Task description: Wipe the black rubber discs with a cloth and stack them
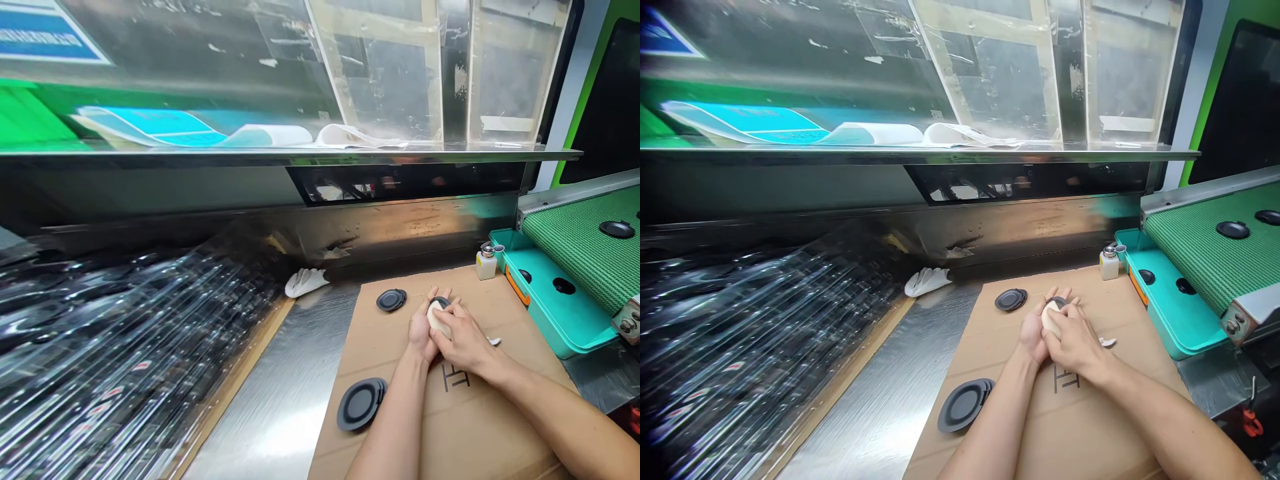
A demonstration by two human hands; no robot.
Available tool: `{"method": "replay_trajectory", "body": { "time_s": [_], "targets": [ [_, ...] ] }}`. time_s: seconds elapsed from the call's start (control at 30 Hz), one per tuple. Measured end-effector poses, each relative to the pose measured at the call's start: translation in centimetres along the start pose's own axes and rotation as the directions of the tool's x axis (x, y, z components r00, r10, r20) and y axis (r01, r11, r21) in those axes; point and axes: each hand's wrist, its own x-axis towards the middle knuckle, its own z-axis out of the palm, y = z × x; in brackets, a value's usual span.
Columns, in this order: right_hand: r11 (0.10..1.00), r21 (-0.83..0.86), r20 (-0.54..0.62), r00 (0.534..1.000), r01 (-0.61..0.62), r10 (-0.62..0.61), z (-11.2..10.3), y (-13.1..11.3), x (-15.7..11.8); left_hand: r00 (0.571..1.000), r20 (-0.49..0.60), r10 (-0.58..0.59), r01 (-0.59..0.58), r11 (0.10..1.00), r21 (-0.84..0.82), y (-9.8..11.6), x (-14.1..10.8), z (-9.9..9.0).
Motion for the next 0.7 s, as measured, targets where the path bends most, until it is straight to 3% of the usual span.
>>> {"method": "replay_trajectory", "body": {
  "time_s": [0.17,0.3,0.43,0.53,0.7],
  "targets": [
    [0.988,-0.127,-0.100,0.992,-0.093,0.081,0.0,0.7,0.6,0.999,0.007,0.052,-0.052,0.998,-0.041,-0.6,0.3,0.4],
    [0.984,-0.178,-0.038,0.999,0.022,-0.030,-0.4,0.7,0.8,0.999,-0.030,0.043,-0.045,0.997,-0.064,-0.8,0.5,0.2],
    [0.969,-0.240,-0.013,0.998,-0.064,0.063,-0.7,0.0,0.8,0.997,-0.021,0.074,-0.074,0.997,-0.022,-0.7,0.6,-0.1],
    [0.974,-0.221,0.045,0.998,0.044,-0.034,-0.7,0.4,0.8,0.998,-0.046,0.035,-0.035,0.999,0.001,-0.7,0.7,-0.3],
    [0.975,-0.147,-0.095,0.983,-0.167,0.154,-1.7,4.0,1.9,0.998,0.025,0.049,-0.049,0.998,0.032,-0.7,0.5,-0.1]
  ]
}}
